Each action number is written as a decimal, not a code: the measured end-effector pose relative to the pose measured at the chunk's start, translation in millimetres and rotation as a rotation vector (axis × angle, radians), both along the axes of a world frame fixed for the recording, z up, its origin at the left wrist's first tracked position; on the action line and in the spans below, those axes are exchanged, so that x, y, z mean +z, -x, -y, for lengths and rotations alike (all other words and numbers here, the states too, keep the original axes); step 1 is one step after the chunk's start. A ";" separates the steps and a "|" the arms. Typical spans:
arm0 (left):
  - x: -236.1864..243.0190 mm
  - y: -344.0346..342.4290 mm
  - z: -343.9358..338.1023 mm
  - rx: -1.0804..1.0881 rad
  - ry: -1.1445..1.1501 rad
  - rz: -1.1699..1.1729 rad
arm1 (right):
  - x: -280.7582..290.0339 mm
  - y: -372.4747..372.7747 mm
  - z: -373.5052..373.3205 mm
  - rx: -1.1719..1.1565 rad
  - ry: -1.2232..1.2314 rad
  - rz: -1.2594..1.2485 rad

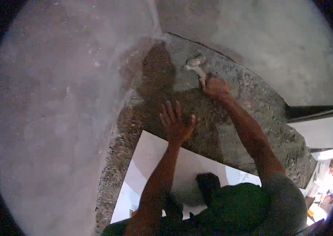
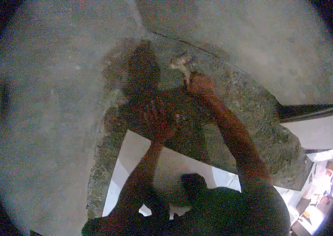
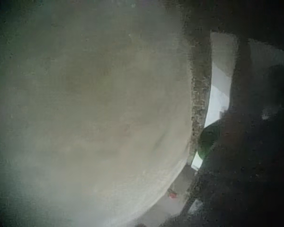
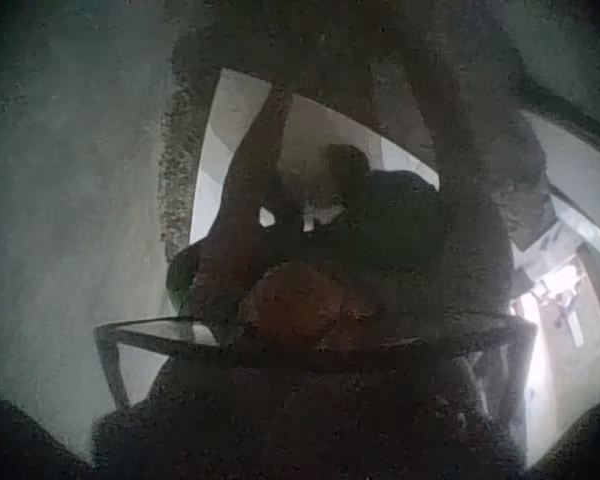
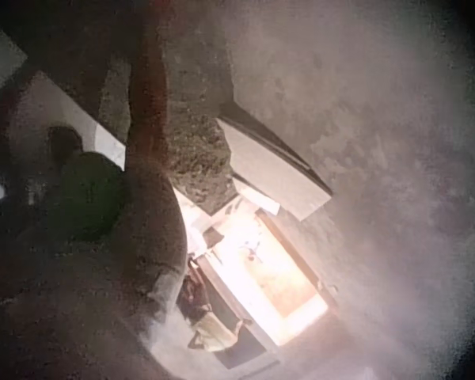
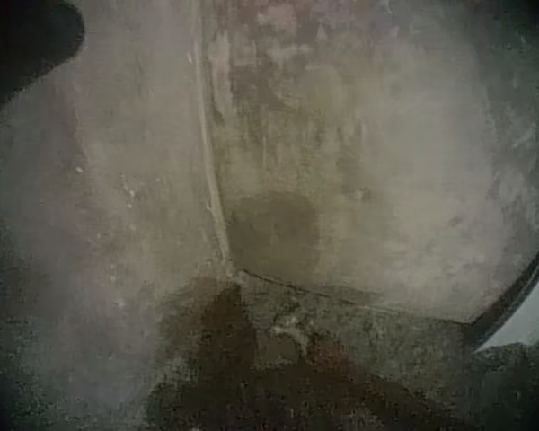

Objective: The person prepares the floor for tiling by spreading a dry cement mixture by hand and then uses a hammer to tap and level a large white floor tile into position against the wall.

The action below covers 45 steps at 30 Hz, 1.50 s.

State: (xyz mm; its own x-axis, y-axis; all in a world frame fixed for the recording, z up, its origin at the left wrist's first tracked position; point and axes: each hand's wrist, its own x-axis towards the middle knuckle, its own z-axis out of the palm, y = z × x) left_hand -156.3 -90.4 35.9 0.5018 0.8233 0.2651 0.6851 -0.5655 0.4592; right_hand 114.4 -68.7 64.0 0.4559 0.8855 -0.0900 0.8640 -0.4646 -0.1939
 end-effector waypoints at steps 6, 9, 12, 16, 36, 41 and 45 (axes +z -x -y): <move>-0.5 21.0 -5.4 0.044 0.162 -0.060 | 46.1 66.4 -34.7 -0.080 0.003 -0.675; 11.2 14.3 -9.1 0.071 0.215 -0.171 | 83.5 78.3 -31.6 -0.088 -0.161 -1.105; -7.2 15.8 -4.5 0.073 0.085 -0.066 | 68.8 78.4 -53.6 0.005 -0.449 -1.012; 4.7 16.7 -12.1 0.073 0.180 -0.072 | 66.3 63.3 -95.2 -0.083 -0.342 -0.664; -17.1 8.7 -6.2 0.061 0.181 -0.188 | -25.5 48.2 -162.7 0.150 -0.437 -0.429; 5.1 10.1 -5.2 0.044 0.233 -0.188 | -96.0 7.3 -186.9 -0.012 -0.244 -0.595; -4.5 20.0 -10.2 0.074 0.194 -0.215 | 9.8 78.9 -140.6 -0.064 -0.164 -0.936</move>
